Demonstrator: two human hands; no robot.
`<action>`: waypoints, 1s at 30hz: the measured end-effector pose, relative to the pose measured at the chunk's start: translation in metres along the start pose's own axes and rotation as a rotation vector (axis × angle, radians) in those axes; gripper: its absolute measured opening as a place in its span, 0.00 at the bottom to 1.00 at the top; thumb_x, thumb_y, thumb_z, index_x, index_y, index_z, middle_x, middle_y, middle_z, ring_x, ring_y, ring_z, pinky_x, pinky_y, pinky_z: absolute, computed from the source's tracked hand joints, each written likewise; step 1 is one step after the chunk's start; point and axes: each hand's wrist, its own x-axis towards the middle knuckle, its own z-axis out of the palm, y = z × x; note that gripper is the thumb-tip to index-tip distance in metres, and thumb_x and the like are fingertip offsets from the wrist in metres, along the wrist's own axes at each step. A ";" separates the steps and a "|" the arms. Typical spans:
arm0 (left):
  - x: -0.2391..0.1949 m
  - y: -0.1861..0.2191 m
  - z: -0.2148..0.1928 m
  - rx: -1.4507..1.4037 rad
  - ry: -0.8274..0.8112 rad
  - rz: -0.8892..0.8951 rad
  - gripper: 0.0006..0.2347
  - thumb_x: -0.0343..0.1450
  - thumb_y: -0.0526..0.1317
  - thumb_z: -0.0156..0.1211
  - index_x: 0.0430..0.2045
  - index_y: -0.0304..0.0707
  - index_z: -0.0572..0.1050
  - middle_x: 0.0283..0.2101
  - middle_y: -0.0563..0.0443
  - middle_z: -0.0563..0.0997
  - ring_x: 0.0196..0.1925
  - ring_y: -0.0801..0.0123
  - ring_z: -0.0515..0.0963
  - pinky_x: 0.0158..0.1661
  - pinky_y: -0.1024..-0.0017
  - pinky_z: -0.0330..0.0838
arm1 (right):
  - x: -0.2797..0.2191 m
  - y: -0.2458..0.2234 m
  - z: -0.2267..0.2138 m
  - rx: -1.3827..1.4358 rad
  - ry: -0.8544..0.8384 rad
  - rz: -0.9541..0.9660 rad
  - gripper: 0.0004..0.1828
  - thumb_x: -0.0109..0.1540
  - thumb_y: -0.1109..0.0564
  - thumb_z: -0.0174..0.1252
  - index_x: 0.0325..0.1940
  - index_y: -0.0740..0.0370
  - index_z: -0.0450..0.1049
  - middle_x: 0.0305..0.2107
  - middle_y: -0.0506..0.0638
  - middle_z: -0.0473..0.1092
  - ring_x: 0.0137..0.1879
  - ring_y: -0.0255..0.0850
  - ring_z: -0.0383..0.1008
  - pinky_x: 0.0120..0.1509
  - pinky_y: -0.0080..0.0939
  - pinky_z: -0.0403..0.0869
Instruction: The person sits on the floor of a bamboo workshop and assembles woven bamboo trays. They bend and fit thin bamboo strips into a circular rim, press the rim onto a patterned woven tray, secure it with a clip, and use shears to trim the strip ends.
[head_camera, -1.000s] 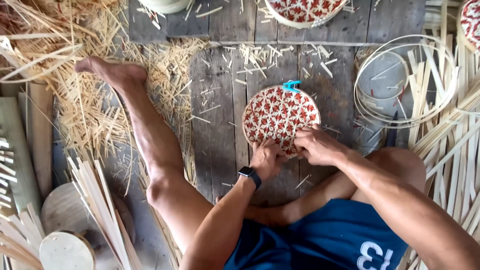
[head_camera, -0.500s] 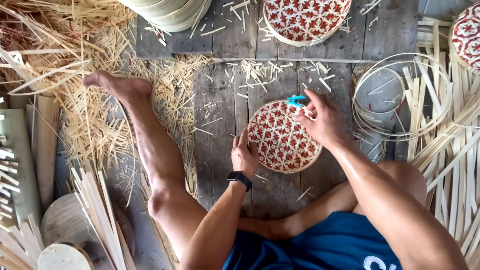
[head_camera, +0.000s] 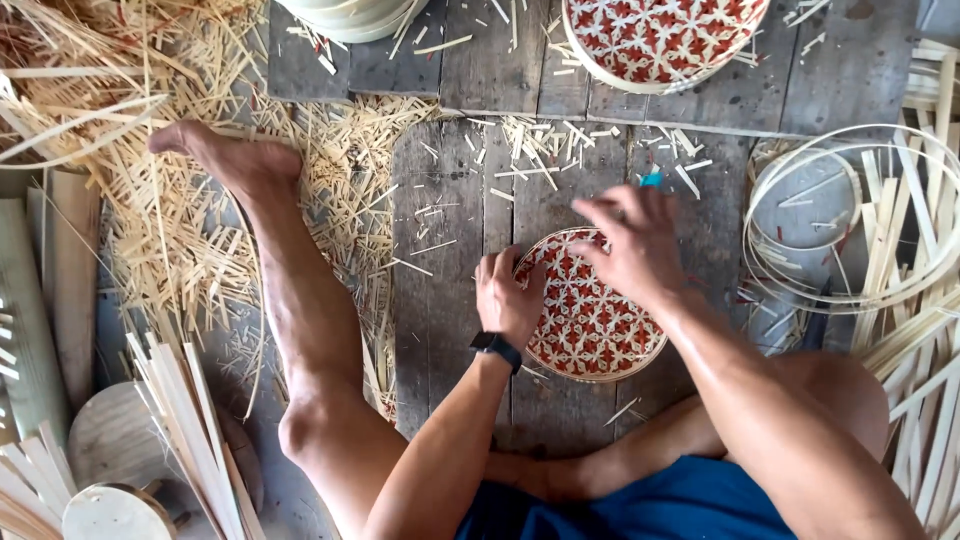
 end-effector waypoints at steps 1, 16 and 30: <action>0.003 0.001 0.005 -0.053 -0.035 -0.069 0.16 0.66 0.38 0.67 0.46 0.32 0.78 0.40 0.36 0.79 0.44 0.46 0.78 0.47 0.53 0.73 | -0.002 -0.001 0.014 0.013 -0.091 -0.046 0.31 0.49 0.43 0.72 0.54 0.55 0.80 0.43 0.51 0.70 0.49 0.48 0.71 0.56 0.53 0.71; 0.018 -0.008 0.045 -0.029 0.077 -0.325 0.06 0.63 0.41 0.70 0.22 0.39 0.82 0.30 0.51 0.80 0.39 0.58 0.79 0.46 0.58 0.71 | -0.005 0.021 0.041 0.335 -0.312 0.195 0.12 0.59 0.55 0.69 0.46 0.57 0.81 0.36 0.47 0.70 0.43 0.43 0.71 0.48 0.42 0.75; 0.018 0.003 0.050 -0.117 0.032 0.178 0.06 0.65 0.28 0.63 0.29 0.40 0.79 0.36 0.50 0.82 0.41 0.58 0.80 0.56 0.57 0.72 | -0.039 0.027 0.059 0.111 -0.117 0.060 0.16 0.65 0.52 0.67 0.31 0.64 0.72 0.30 0.51 0.63 0.40 0.45 0.67 0.46 0.47 0.72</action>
